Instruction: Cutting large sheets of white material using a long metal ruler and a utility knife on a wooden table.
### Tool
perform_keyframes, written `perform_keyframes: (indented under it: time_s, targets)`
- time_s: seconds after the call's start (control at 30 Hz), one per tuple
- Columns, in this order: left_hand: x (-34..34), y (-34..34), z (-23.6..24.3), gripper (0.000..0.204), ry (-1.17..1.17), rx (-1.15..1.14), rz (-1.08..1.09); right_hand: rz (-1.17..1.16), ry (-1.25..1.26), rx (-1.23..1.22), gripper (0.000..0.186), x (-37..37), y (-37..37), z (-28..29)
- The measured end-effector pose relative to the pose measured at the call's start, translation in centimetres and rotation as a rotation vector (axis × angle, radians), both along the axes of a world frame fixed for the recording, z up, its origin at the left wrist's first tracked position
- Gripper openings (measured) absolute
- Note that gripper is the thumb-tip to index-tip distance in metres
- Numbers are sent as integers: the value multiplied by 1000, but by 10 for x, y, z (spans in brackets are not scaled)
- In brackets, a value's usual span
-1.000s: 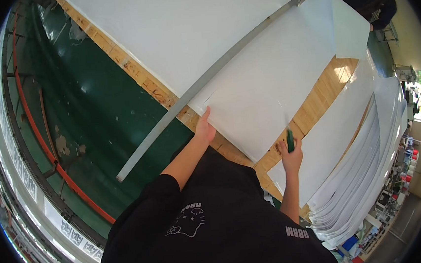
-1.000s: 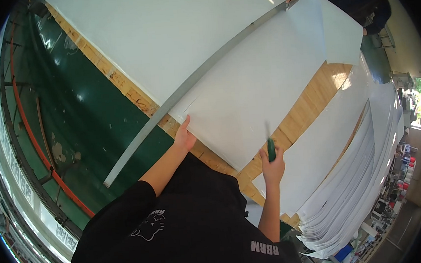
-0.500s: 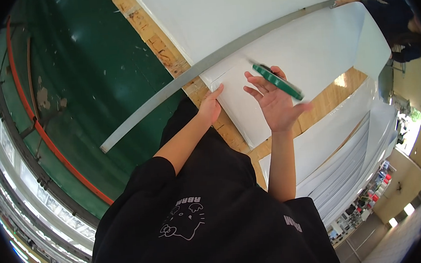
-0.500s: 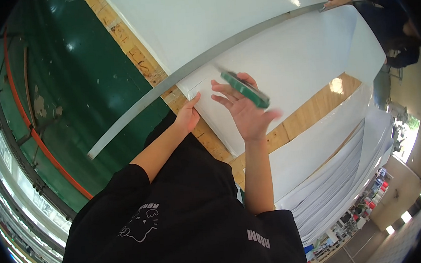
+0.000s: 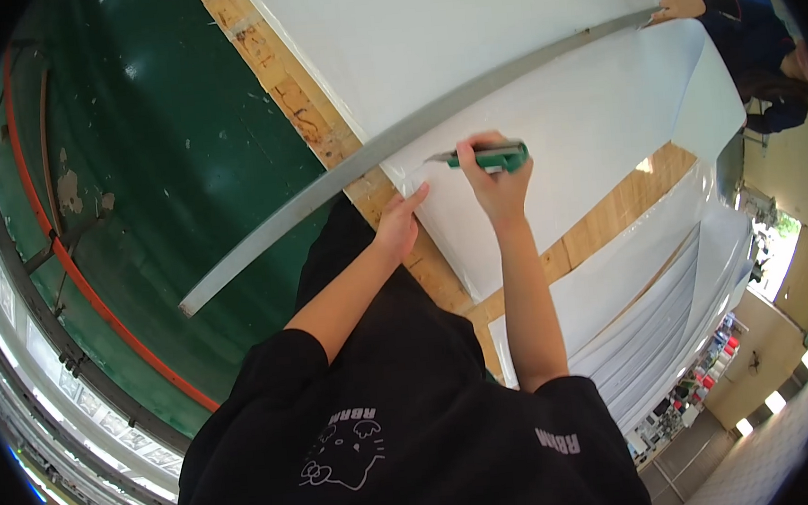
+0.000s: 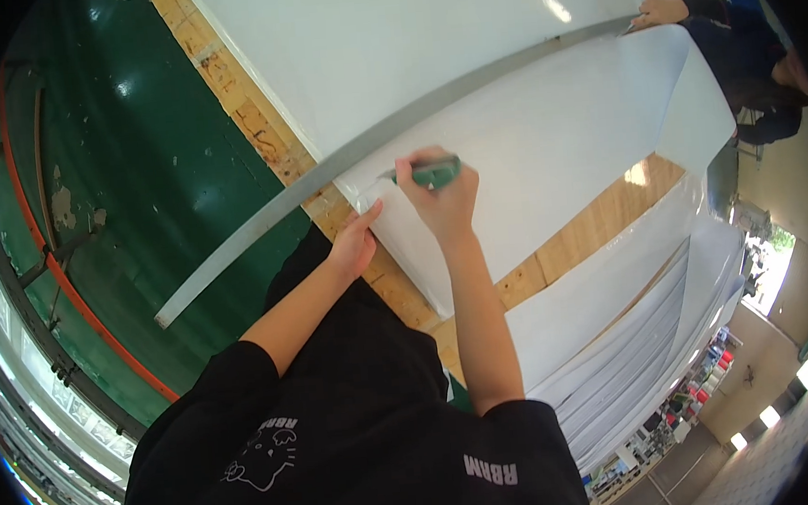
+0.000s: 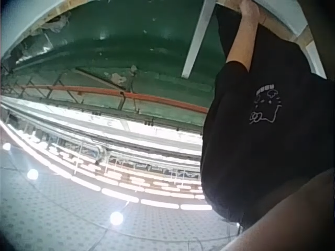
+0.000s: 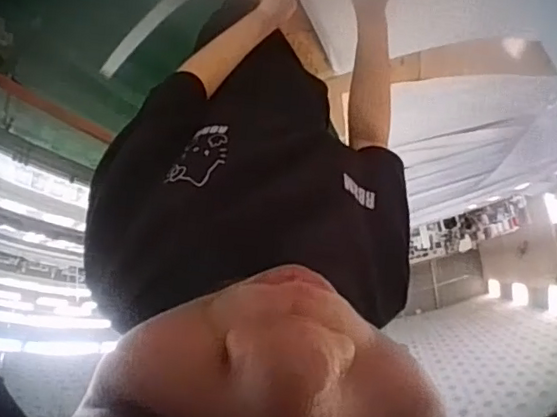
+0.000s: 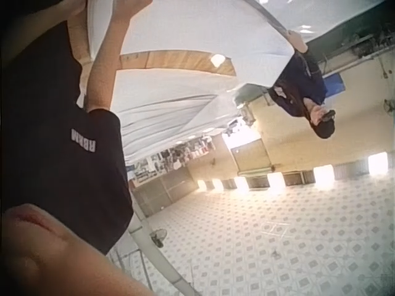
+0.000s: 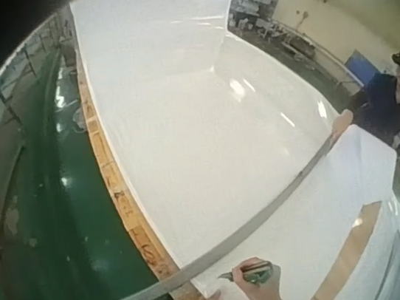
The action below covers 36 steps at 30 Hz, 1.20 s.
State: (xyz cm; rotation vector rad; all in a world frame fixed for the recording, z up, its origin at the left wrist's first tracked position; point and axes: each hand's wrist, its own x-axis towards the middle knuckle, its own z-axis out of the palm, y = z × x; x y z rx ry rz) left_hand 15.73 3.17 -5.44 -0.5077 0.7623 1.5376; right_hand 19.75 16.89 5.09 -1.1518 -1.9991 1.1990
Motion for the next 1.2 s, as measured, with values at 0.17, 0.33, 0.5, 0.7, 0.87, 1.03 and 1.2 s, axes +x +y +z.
perform_keyframes:
  time_s: [0.17,0.33,0.5,0.7,0.87,1.03,1.2]
  targets:
    - [-2,3,-2,31,-15,16,24,104,-202,159,18,-13,16,-7]
    - [0,-1,-1,28,-38,6,48,123,-243,118,16,-13,17,-17]
    - [-2,-1,-6,28,14,46,24,181,-223,24,19,-12,18,-32]
    - [1,1,-5,25,51,33,31,61,25,-162,18,-5,9,-50]
    - [7,3,-3,20,58,-79,20,85,66,-206,17,-7,-8,-64]
    - [7,5,-2,20,88,-127,-26,79,66,-289,15,-7,-14,-66]
    - [14,5,-3,16,80,-174,40,132,47,-225,13,-6,-20,-66]
